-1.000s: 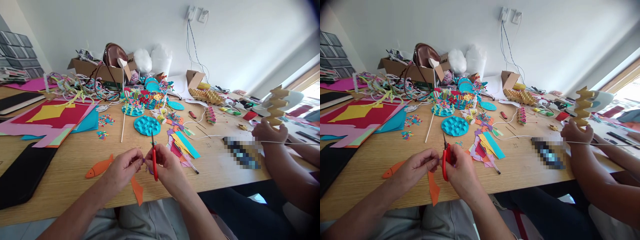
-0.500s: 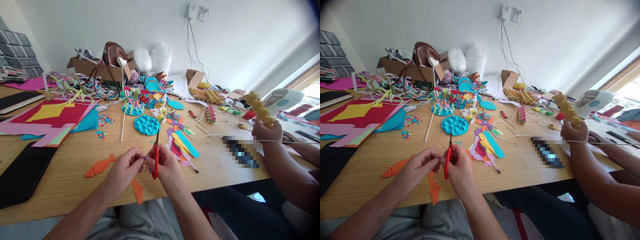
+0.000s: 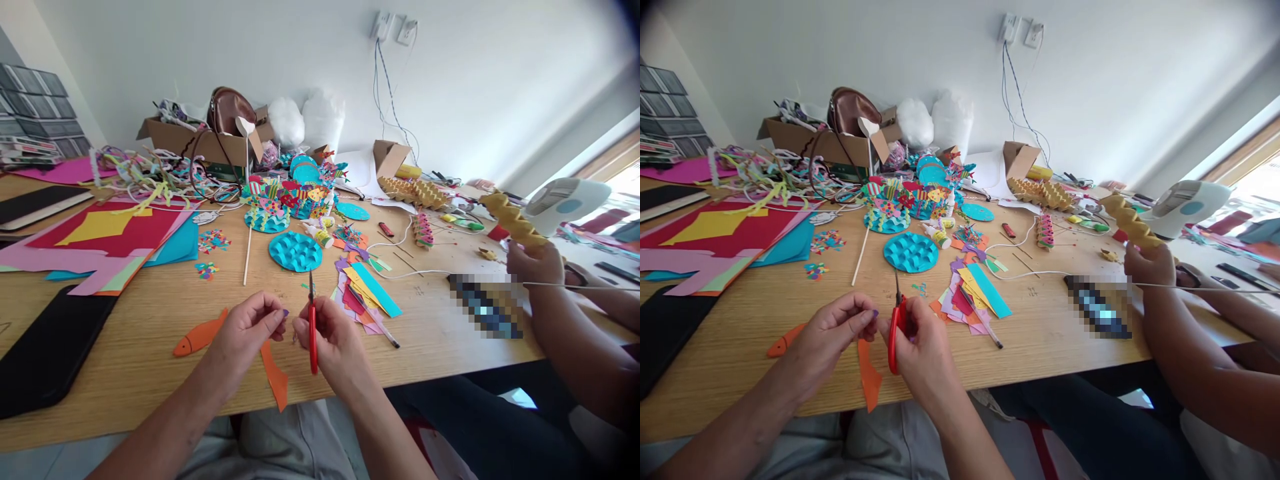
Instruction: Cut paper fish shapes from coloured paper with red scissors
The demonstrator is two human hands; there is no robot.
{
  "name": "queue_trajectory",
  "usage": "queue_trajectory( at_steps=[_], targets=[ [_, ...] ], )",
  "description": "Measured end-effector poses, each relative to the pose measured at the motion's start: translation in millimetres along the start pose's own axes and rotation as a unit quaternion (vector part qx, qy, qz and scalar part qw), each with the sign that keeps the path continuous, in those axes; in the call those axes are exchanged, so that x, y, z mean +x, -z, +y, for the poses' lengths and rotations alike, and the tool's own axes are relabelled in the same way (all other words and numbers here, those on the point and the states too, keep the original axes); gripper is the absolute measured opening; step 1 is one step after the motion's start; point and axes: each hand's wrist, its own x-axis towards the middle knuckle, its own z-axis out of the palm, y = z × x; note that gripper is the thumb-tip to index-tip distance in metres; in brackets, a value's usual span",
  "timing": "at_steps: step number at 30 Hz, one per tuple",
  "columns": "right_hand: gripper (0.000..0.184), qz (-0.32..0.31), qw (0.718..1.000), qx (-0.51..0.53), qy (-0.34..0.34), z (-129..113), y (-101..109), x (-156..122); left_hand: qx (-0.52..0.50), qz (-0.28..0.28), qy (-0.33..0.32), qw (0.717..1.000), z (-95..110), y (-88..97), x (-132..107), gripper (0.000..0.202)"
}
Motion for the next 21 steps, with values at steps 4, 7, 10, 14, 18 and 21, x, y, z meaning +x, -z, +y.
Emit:
queue_trajectory(
  at_steps=[4, 7, 10, 14, 18, 21],
  targets=[
    [0.029, -0.064, 0.994, -0.085, -0.009, 1, 8, -9, -0.078, -0.004, 0.024, 0.997, 5, 5.0, -2, 0.011],
    [0.033, -0.080, 0.991, -0.106, -0.025, 0, 7, -14, -0.106, -0.009, 0.030, 0.994, 7, 5.8, -3, 0.010],
    [0.035, -0.079, 0.992, -0.096, -0.032, -3, 4, -15, -0.115, -0.004, 0.033, 0.993, 7, 3.9, -3, 0.011],
    [0.036, -0.071, 0.993, -0.085, -0.038, -5, 0, -14, -0.126, 0.005, 0.029, 0.992, 5, 1.4, -2, 0.011],
    [0.035, -0.071, 0.993, -0.087, -0.038, -3, -1, -14, -0.132, 0.004, 0.024, 0.991, 3, 0.2, -2, 0.010],
    [0.035, -0.069, 0.993, -0.087, -0.038, 0, -1, -14, -0.136, 0.003, 0.021, 0.991, 3, -1.1, -2, 0.010]
  ],
)
